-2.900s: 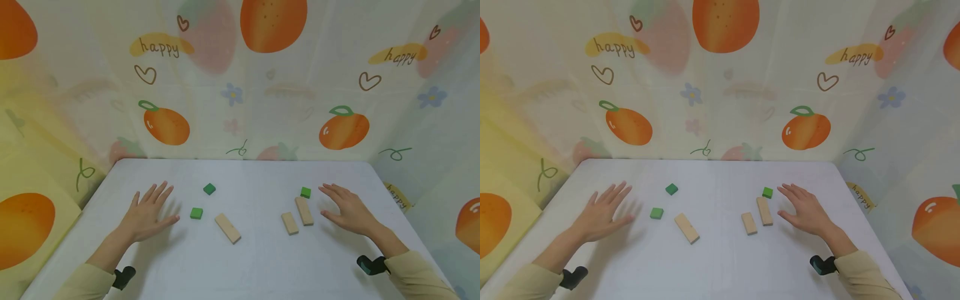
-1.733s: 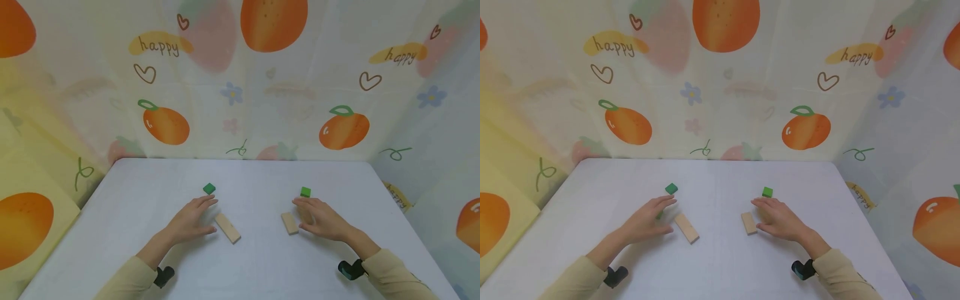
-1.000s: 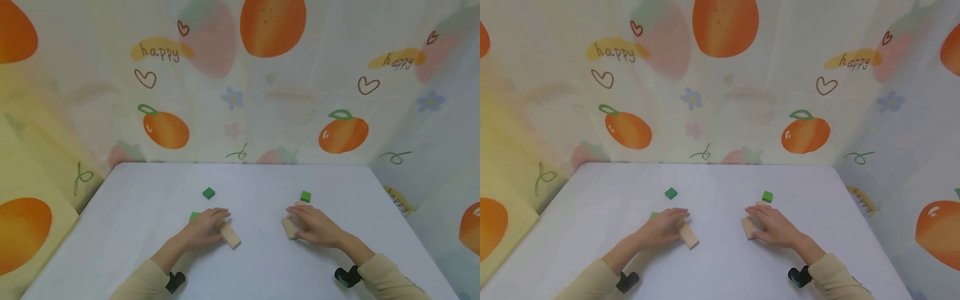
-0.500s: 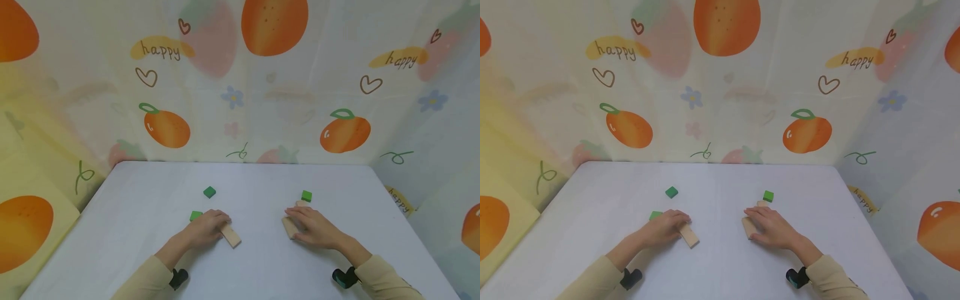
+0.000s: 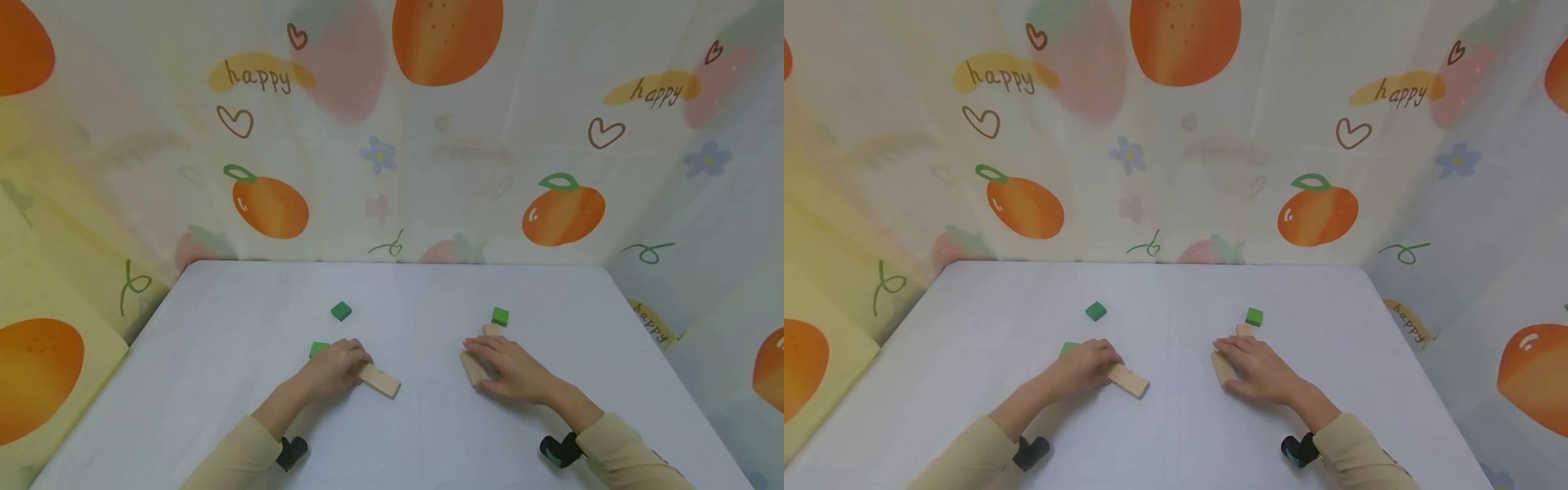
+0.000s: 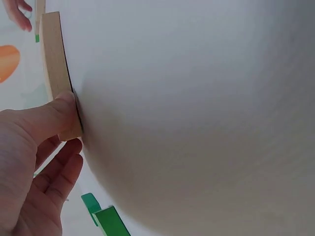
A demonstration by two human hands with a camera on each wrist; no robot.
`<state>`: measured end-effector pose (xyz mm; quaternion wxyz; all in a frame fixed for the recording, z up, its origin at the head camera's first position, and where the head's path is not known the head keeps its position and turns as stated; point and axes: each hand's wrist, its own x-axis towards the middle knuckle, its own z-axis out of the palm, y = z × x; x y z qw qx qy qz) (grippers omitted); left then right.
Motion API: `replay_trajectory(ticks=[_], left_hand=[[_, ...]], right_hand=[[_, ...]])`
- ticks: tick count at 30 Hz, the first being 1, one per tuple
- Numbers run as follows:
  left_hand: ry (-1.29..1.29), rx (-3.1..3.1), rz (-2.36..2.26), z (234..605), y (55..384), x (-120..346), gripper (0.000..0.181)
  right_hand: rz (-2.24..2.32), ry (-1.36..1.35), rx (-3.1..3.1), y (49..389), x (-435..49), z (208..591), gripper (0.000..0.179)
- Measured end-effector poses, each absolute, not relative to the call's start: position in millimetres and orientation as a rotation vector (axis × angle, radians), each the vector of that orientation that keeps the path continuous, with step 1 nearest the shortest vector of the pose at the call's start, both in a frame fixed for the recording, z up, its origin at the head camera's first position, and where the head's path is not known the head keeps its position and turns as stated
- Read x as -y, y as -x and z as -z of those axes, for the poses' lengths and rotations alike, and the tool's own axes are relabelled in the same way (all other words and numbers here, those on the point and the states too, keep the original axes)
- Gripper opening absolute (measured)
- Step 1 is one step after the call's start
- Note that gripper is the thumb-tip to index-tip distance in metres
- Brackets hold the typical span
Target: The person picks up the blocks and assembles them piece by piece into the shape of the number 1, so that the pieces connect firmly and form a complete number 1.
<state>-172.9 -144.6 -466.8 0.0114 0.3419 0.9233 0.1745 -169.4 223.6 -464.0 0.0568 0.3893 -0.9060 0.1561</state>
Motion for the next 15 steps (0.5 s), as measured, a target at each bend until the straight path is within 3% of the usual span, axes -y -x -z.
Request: replay_trajectory(ticks=[15], left_hand=[[-1.035,-2.937,-0.483,460.6,158.1,138.9,0.029]], right_hand=[[-0.45,-1.171,2.723,169.8,-227.1,466.3,0.066]])
